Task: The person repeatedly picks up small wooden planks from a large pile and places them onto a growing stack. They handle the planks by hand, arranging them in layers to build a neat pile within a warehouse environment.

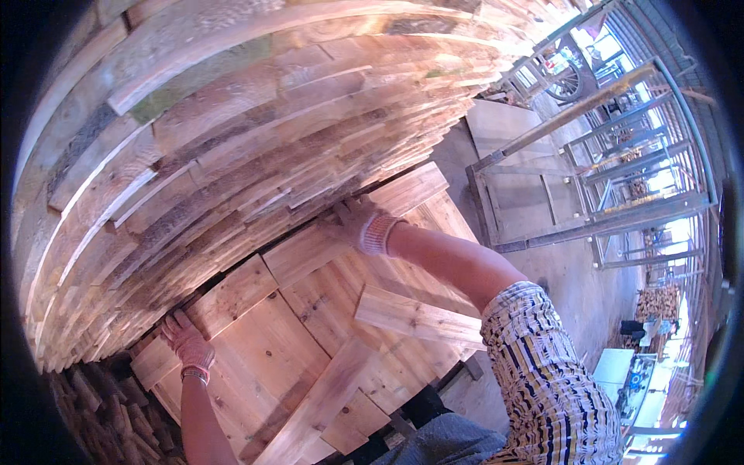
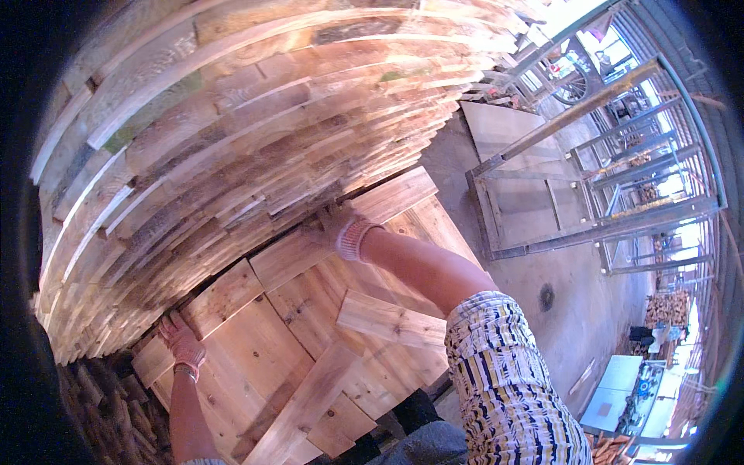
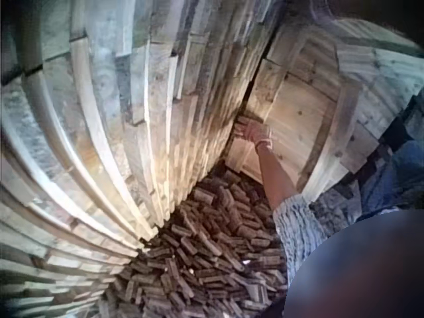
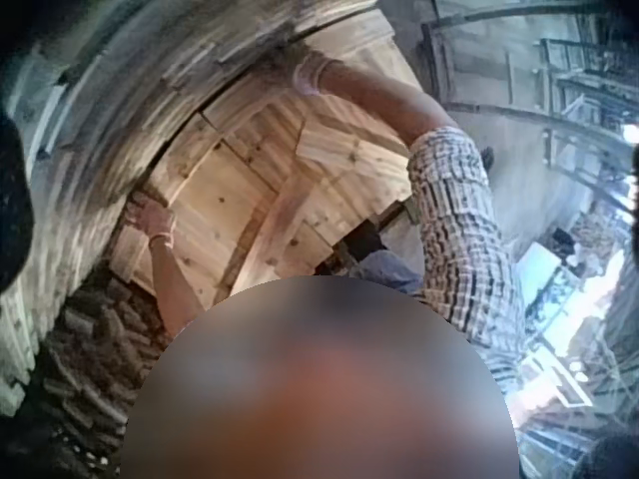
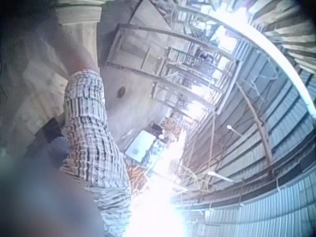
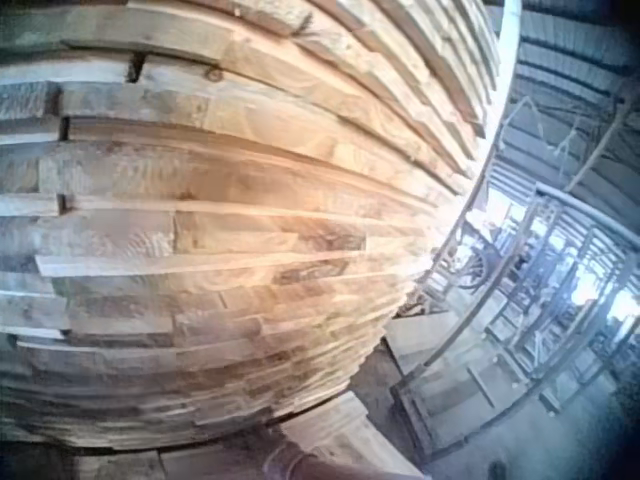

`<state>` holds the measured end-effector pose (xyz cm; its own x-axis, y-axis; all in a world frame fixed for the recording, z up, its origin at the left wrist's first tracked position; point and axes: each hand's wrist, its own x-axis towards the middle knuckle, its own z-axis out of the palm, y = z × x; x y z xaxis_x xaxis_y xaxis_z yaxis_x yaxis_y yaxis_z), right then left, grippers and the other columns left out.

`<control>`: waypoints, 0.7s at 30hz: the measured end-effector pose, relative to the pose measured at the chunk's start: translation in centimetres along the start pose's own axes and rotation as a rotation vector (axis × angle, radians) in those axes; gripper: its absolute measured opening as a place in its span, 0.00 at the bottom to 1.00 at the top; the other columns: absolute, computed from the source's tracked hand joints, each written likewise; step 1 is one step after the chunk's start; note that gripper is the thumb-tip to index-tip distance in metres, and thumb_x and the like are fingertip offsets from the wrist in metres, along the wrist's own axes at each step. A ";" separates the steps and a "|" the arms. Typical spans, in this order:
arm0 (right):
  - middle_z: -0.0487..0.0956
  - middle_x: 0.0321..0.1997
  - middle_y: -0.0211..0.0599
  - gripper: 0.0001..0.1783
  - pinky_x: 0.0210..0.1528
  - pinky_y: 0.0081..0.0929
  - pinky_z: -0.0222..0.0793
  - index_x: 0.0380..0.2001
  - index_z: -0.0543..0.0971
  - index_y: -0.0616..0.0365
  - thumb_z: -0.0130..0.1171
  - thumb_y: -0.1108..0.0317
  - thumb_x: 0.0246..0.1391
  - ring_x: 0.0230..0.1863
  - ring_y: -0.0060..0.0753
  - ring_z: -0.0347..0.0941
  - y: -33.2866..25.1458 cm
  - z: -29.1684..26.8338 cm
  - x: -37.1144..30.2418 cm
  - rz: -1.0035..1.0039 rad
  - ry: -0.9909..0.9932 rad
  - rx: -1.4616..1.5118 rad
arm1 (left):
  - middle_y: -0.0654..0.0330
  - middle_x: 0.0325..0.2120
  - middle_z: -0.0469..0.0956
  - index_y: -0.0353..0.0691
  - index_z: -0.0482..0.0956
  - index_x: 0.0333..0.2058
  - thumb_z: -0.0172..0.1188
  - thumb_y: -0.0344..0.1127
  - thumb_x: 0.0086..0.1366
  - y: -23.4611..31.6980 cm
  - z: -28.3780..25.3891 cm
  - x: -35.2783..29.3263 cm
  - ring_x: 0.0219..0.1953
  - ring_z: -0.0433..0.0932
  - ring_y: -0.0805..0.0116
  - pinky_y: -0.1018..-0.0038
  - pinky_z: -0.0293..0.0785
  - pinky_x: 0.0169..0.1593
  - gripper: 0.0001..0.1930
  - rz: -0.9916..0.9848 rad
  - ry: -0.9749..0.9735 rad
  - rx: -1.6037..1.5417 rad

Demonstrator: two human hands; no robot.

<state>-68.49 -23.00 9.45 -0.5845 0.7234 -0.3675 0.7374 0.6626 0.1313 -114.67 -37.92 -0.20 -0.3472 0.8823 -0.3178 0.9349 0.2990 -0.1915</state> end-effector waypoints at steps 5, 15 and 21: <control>0.65 0.69 0.52 0.26 0.62 0.60 0.64 0.65 0.70 0.29 0.49 0.58 0.64 0.66 0.61 0.63 -3.2 1.4 -0.2 0.219 -0.041 0.089 | 0.41 0.69 0.50 0.33 0.46 0.71 0.65 0.37 0.53 1.0 -3.2 -0.9 0.73 0.46 0.39 0.43 0.36 0.74 0.50 -0.022 -0.099 -0.009; 0.55 0.75 0.60 0.57 0.74 0.48 0.52 0.73 0.55 0.56 0.73 0.47 0.44 0.74 0.63 0.52 -9.1 1.3 -24.0 0.546 -0.137 0.548 | 0.40 0.70 0.53 0.31 0.51 0.70 0.71 0.48 0.55 4.6 -7.6 -20.2 0.73 0.49 0.43 0.54 0.42 0.75 0.52 0.185 -0.388 -0.481; 0.55 0.74 0.55 0.68 0.75 0.48 0.46 0.75 0.49 0.55 0.77 0.43 0.38 0.74 0.59 0.51 -11.9 6.1 -31.3 0.740 -0.407 0.358 | 0.42 0.67 0.59 0.33 0.56 0.68 0.76 0.58 0.46 7.2 -1.9 -31.8 0.69 0.56 0.41 0.45 0.49 0.71 0.57 0.340 -0.176 -0.223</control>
<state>-56.94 -54.73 13.77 0.1933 0.7703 -0.6077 0.9766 -0.0917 0.1945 -96.79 -63.15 10.27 -0.0069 0.8746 -0.4848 0.9844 0.0911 0.1503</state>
